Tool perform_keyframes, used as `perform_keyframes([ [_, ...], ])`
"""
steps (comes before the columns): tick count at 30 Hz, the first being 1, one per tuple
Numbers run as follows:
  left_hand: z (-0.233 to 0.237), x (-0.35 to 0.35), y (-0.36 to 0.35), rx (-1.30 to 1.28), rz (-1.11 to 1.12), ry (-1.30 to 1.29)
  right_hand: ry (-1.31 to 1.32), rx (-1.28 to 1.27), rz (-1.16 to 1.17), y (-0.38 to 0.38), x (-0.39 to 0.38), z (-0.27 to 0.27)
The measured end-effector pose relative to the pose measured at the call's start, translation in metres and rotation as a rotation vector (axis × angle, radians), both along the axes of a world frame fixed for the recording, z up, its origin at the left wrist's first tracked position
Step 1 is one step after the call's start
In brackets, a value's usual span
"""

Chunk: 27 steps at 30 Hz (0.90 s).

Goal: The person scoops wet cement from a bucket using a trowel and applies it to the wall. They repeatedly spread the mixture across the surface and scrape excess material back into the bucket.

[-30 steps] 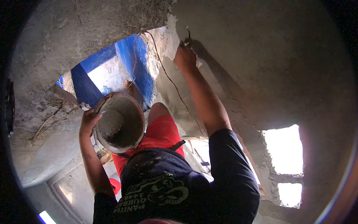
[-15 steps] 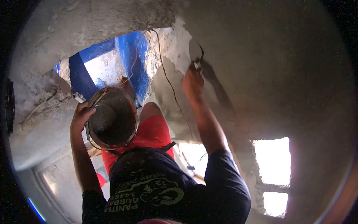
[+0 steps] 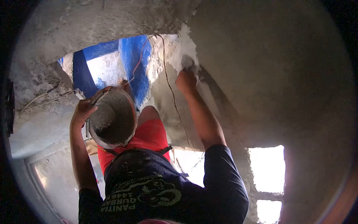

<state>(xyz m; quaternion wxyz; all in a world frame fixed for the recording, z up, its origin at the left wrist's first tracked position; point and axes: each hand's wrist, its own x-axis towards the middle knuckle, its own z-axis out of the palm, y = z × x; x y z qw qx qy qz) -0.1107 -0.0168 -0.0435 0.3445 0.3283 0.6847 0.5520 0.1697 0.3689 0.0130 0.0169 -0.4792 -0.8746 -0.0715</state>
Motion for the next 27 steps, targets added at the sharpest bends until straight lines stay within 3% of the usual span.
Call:
perform_keyframes([
  [4, 0.01, 0.002, -0.009, -0.025, -0.006, -0.001, -0.094, 0.013, 0.081, -0.006, -0.016, 0.013],
  [7, 0.004, -0.004, -0.009, -0.014, -0.053, 0.006, 0.174, 0.213, 0.039, 0.009, -0.036, 0.051],
  [9, 0.0, -0.01, -0.008, -0.136, -0.081, 0.091, 0.137, 0.254, 0.008, 0.022, -0.029, 0.064],
  [12, -0.001, -0.007, -0.006, -0.059, -0.063, 0.037, 0.059, 0.185, 0.001, 0.008, -0.012, 0.07],
  [14, -0.004, -0.002, -0.007, 0.007, -0.008, -0.012, 0.14, 0.236, -0.005, -0.013, 0.007, 0.033],
  [19, -0.003, -0.001, -0.016, 0.026, 0.014, -0.006, 0.017, -0.061, -0.055, -0.07, 0.065, -0.047],
  [20, -0.01, -0.012, -0.02, -0.068, -0.063, 0.056, 0.197, 0.062, 0.107, -0.08, 0.081, -0.067],
  [21, 0.007, -0.001, -0.02, -0.041, 0.032, 0.1, 0.376, 0.163, 0.267, -0.096, 0.088, -0.079],
  [22, -0.013, -0.01, -0.02, -0.013, -0.014, 0.014, 0.368, 0.101, 0.279, -0.108, 0.097, -0.088],
  [24, -0.011, -0.015, -0.022, 0.004, -0.083, -0.058, 0.924, -0.69, -0.068, -0.147, 0.112, -0.071],
  [26, 0.004, -0.006, -0.024, -0.072, 0.098, -0.008, 1.293, -1.072, -0.316, -0.182, 0.114, -0.061],
  [27, 0.001, -0.008, -0.022, -0.083, 0.125, -0.067, 1.364, -1.122, -0.333, -0.204, 0.109, -0.049],
])
